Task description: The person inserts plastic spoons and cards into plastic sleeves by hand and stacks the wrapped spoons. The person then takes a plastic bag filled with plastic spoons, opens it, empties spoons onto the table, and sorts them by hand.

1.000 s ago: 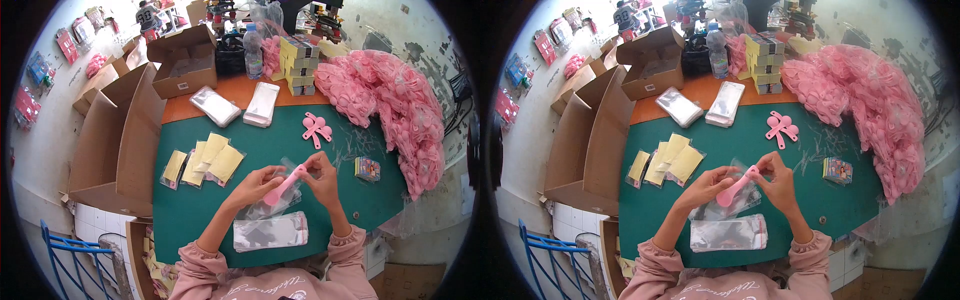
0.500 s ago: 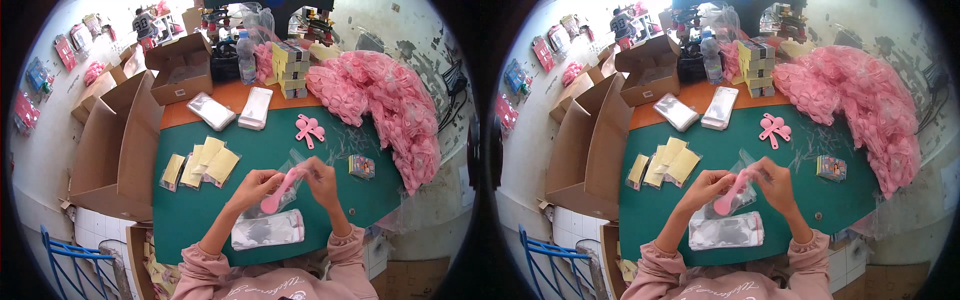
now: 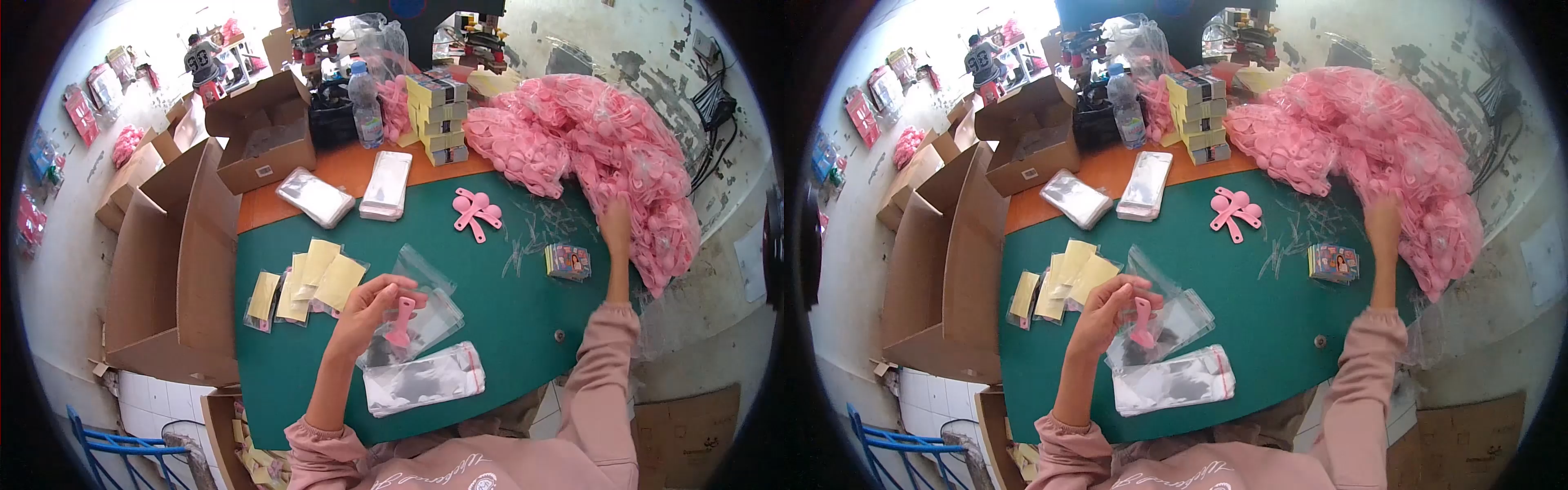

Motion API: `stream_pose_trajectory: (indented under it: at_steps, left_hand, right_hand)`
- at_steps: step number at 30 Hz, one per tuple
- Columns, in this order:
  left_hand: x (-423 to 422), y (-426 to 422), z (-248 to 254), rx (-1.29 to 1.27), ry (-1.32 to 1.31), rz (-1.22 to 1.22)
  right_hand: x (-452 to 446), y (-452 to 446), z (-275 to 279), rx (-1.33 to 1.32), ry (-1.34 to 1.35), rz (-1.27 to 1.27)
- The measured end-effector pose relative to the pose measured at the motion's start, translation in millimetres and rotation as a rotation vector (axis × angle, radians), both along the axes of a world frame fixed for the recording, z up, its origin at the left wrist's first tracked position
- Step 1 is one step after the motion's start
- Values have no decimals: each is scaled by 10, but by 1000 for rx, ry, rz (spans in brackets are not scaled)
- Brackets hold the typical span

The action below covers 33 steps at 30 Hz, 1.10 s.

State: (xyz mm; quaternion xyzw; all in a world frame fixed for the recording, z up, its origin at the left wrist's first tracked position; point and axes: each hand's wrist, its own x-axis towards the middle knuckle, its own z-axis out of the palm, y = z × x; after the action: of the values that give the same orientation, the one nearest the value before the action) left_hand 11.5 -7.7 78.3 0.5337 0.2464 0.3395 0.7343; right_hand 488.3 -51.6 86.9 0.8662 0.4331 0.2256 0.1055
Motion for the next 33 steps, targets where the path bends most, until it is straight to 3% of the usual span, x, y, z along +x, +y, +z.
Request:
stream_pose_trajectory:
  at_steps: [2,4,8,11,12,17,19,21,23,27,29,33]
  left_hand:
    - [-23,73,-63,-39,7,-8]
    - [-27,76,-98,-91,30,-28]
    - [19,89,-43,-94,97,-41]
    - [24,53,53,-39,227,-53]
    - [34,48,78,2,295,-61]
    - [57,71,156,93,297,-129]
    - [90,68,138,140,326,-146]
    - [173,92,39,192,308,-168]
    - [235,56,3,229,229,-90]
    - [211,76,-33,219,299,-74]
    - [181,84,-24,192,295,-56]
    - [171,94,5,190,274,-121]
  right_hand:
    - [-94,-201,111,720,1148,92]
    - [40,-321,-260,342,627,142]
    - [-304,-489,-491,374,647,44]
    - [-222,-464,-576,566,703,72]
    - [-203,-479,-565,534,592,89]
    - [-983,-516,277,419,231,-6]
    - [-1435,-490,585,643,570,355]
    - [-1910,-453,749,722,1161,489]
    - [-2281,-435,795,713,1454,698]
    - [-2488,-373,756,470,1409,759]
    - [-2423,-335,711,242,1150,959]
    - [-2324,-332,734,512,1258,777]
